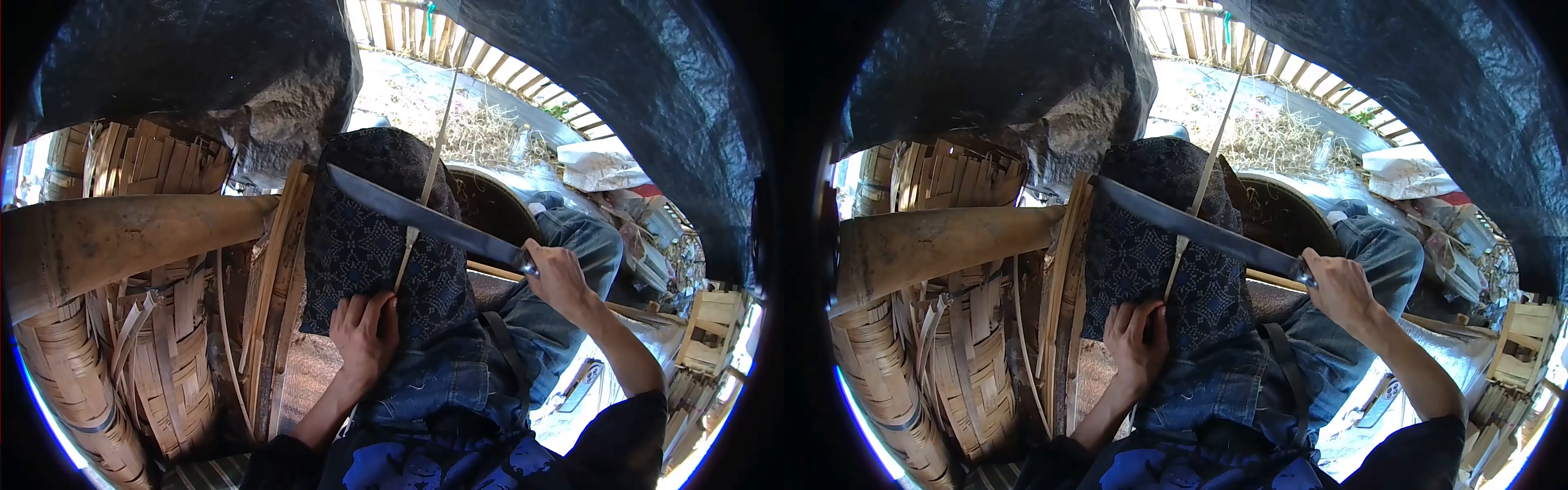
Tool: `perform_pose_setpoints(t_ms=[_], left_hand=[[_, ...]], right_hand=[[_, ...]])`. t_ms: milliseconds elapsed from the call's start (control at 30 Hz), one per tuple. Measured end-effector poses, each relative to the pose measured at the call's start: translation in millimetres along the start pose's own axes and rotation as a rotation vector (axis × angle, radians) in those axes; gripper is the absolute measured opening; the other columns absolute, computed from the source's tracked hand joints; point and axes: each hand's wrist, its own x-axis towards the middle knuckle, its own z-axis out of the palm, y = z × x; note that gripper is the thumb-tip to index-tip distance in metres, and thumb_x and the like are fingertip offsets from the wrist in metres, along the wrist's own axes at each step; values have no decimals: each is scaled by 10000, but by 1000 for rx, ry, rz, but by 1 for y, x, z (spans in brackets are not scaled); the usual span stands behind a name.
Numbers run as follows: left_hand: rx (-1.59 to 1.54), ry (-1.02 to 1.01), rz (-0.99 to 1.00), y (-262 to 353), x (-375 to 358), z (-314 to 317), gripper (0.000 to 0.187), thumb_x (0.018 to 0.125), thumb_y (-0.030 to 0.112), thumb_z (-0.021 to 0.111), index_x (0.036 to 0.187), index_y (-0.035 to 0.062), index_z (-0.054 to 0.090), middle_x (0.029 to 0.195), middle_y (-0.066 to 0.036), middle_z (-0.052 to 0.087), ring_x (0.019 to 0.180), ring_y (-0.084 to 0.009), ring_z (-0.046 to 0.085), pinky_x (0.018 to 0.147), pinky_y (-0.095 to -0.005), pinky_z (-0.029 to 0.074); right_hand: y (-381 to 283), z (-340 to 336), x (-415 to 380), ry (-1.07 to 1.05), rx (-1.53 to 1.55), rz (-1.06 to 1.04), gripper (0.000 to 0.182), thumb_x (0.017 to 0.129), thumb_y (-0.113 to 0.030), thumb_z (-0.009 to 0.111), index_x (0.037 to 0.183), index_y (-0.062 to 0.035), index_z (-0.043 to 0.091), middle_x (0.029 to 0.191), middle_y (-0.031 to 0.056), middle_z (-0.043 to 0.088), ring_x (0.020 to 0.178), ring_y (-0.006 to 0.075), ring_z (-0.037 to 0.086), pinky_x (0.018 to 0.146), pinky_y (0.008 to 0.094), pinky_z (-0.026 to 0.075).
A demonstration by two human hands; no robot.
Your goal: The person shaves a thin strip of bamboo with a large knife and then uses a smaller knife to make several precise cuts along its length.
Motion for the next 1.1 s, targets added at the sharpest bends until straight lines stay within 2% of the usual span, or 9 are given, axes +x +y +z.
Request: perform_pose_setpoints(t_ms=[267,367,467,533,633,833,967,1100], left_hand=[[-4,16,11,1,1,2,166,756,99,700,914,137,667,743,-25,562,663,-224,523,593,-355,402],[-16,-7,-7,3,3,-3,161,744,24,697,887,88,661,733,-51,572,648,-235,527,598,-352,418],[-27,7,-4,2,1,0,160,742,20,698,883,86,662,743,-56,585,653,-241,532,602,-355,421],[9,8,1,1,0,3,149,761,107,703,903,141,671,735,-22,559,664,-221,525,591,-351,402],[13,-2,3,1,1,3,143,763,109,703,899,144,673,735,-22,560,664,-220,524,587,-352,400],[-2,16,18,1,0,1,137,770,106,698,902,135,671,732,-20,562,657,-220,519,585,-351,397],[5,24,7,1,1,4,136,772,109,698,903,131,675,731,-20,564,655,-220,519,588,-350,398],[8,20,4,0,1,2,135,770,104,695,902,129,677,729,-22,568,652,-220,521,589,-347,401]], right_hand=[[-6,2,7,26,-73,-7,399,684,8,698,1030,8,499,732,158,615,699,344,646,633,416,529],[-4,1,-1,20,-8,-40,386,684,12,689,1024,10,505,743,163,620,709,347,647,638,420,531],[5,-2,-11,31,-25,-34,381,675,19,682,1015,17,509,763,179,628,728,357,650,648,428,533],[3,-4,-10,13,-24,-20,394,676,19,680,1032,26,512,756,200,630,750,366,654,662,437,534],[-8,6,6,-3,15,-18,436,682,3,697,1076,42,514,751,218,632,757,375,654,673,439,537],[2,4,-11,-49,48,9,494,686,-11,703,1134,77,513,754,251,634,734,392,650,676,438,540],[-1,18,-3,4,86,-57,505,693,-16,707,1149,89,516,745,260,633,727,396,653,670,432,543],[-9,25,8,-29,220,-63,505,699,-21,709,1151,101,520,760,271,635,733,397,657,664,420,546]])
